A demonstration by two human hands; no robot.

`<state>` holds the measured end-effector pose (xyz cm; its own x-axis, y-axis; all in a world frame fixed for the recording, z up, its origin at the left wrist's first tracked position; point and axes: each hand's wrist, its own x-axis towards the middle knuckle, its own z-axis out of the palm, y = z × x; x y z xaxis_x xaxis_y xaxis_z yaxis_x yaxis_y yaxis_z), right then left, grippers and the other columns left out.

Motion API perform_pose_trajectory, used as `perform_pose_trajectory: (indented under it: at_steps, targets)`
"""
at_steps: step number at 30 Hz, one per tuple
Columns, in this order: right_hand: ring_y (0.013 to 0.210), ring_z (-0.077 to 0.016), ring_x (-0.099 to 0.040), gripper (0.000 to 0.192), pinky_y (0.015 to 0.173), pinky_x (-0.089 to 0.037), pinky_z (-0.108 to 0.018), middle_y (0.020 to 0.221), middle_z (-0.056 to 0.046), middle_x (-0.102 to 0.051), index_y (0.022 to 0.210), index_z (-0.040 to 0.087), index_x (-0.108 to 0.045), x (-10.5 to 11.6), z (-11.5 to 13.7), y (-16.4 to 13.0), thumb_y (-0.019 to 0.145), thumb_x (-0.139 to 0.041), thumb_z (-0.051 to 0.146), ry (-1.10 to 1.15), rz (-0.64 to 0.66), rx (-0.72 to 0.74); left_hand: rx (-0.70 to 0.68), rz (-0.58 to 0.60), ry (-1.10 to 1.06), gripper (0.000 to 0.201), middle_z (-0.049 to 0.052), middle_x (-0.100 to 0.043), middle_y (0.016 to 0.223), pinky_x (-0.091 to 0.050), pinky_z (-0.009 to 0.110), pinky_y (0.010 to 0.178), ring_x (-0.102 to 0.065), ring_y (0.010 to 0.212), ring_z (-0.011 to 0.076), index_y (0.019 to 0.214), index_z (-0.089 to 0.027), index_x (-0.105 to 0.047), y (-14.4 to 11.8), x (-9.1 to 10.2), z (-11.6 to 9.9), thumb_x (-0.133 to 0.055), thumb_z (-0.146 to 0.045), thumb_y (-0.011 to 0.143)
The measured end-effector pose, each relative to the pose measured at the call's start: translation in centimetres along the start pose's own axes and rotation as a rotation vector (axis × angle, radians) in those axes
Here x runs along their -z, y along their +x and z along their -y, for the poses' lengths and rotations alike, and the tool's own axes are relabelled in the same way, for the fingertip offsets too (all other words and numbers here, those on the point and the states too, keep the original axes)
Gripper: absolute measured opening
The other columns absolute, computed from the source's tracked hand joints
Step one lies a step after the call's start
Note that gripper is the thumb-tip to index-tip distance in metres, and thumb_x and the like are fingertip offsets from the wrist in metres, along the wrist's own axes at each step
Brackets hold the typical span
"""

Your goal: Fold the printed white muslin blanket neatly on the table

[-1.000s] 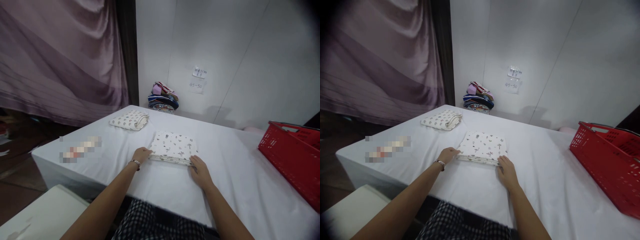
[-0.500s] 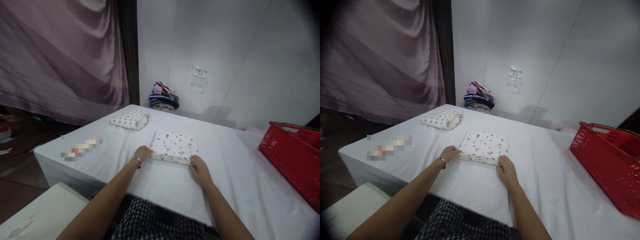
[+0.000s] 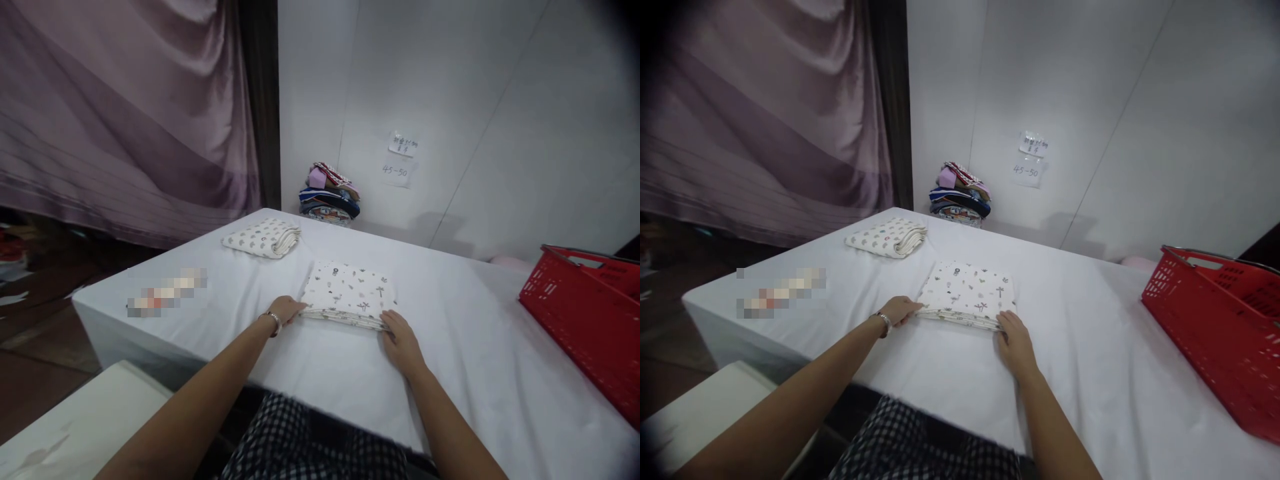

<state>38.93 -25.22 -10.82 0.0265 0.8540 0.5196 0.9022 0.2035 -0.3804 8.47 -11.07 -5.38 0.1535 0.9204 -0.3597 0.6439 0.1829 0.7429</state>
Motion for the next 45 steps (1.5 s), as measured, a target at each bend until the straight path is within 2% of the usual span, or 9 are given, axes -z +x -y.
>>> perform_pose_trajectory:
  at_steps: [6, 13, 17, 23, 29, 36, 41, 45]
  targets:
    - [0.119, -0.0217, -0.040, 0.041, 0.100, -0.035, -0.045, 0.123, -0.005, -0.051, 0.117, 0.019, -0.053, -0.1, -0.2, -0.1, 0.078, -0.042, 0.019, 0.007, 0.002, 0.000, -0.024, -0.018, -0.021, 0.029, -0.004, -0.039, 0.039, -0.028, 0.022, 0.042, -0.038, 0.038, 0.0090, 0.049, -0.019, -0.042, -0.4, 0.7, -1.6, -0.058, -0.037, 0.066]
    - [0.119, -0.0218, -0.041, 0.041, 0.100, -0.035, -0.045, 0.123, -0.005, -0.051, 0.117, 0.020, -0.053, -0.1, -0.3, 0.0, 0.078, -0.042, 0.019, 0.019, 0.001, 0.001, -0.018, 0.012, -0.134, 0.027, -0.005, -0.041, 0.046, -0.026, 0.020, 0.040, -0.039, 0.040, 0.0072, 0.056, -0.018, -0.042, 0.1, 1.6, -3.2, -0.057, -0.037, 0.067]
    - [0.119, -0.0215, -0.040, 0.041, 0.101, -0.035, -0.044, 0.123, -0.005, -0.051, 0.117, 0.019, -0.053, -0.1, -0.3, 0.0, 0.078, -0.043, 0.019, 0.014, 0.001, -0.001, -0.016, 0.020, -0.163, 0.027, -0.005, -0.044, 0.049, -0.025, 0.020, 0.039, -0.037, 0.039, 0.0052, 0.059, -0.017, -0.043, 0.6, 1.6, -3.1, -0.058, -0.038, 0.068]
    - [0.119, -0.0208, -0.041, 0.041, 0.101, -0.035, -0.043, 0.123, -0.005, -0.051, 0.117, 0.019, -0.053, 0.0, -0.1, 0.0, 0.077, -0.044, 0.017, 0.027, -0.001, -0.003, 0.022, 0.043, -0.099, 0.037, -0.006, -0.038, 0.037, -0.024, 0.021, 0.038, -0.032, 0.033, 0.0061, 0.051, -0.017, -0.042, 0.7, 0.8, -1.7, -0.062, -0.046, 0.063]
    - [0.118, -0.0217, -0.042, 0.041, 0.100, -0.036, -0.045, 0.122, -0.005, -0.051, 0.117, 0.020, -0.054, 0.0, -0.1, 0.0, 0.077, -0.043, 0.018, 0.034, 0.001, -0.014, 0.028, 0.039, -0.100, 0.040, -0.006, -0.040, 0.038, -0.026, 0.021, 0.039, -0.033, 0.035, 0.0063, 0.053, -0.018, -0.044, 0.8, 0.2, -0.9, -0.062, -0.052, 0.062]
    - [0.119, -0.0212, -0.041, 0.039, 0.101, -0.036, -0.044, 0.122, -0.005, -0.051, 0.116, 0.019, -0.054, 0.1, 0.1, 0.0, 0.079, -0.043, 0.020, 0.029, -0.006, -0.021, 0.057, 0.064, -0.103, 0.040, -0.006, -0.036, 0.035, -0.021, 0.022, 0.037, -0.031, 0.033, 0.0064, 0.049, -0.018, -0.041, 0.7, 0.3, -1.4, -0.065, -0.047, 0.062]
    - [0.119, -0.0210, -0.041, 0.039, 0.101, -0.036, -0.044, 0.122, -0.005, -0.051, 0.116, 0.019, -0.053, -0.1, -0.3, -0.1, 0.078, -0.043, 0.018, 0.015, -0.006, -0.013, 0.107, 0.124, -0.144, 0.042, -0.006, -0.032, 0.035, -0.018, 0.022, 0.037, -0.026, 0.032, 0.0050, 0.046, -0.018, -0.037, 0.7, 0.8, -2.6, -0.065, -0.044, 0.062]
    - [0.119, -0.0211, -0.041, 0.040, 0.101, -0.036, -0.043, 0.123, -0.005, -0.051, 0.117, 0.019, -0.053, -0.3, -0.5, -0.2, 0.078, -0.043, 0.019, 0.019, -0.010, -0.005, 0.045, 0.137, -0.222, 0.042, -0.006, -0.037, 0.042, -0.020, 0.020, 0.038, -0.029, 0.035, 0.0043, 0.051, -0.018, -0.037, 0.1, 1.6, -3.0, -0.064, -0.049, 0.060]
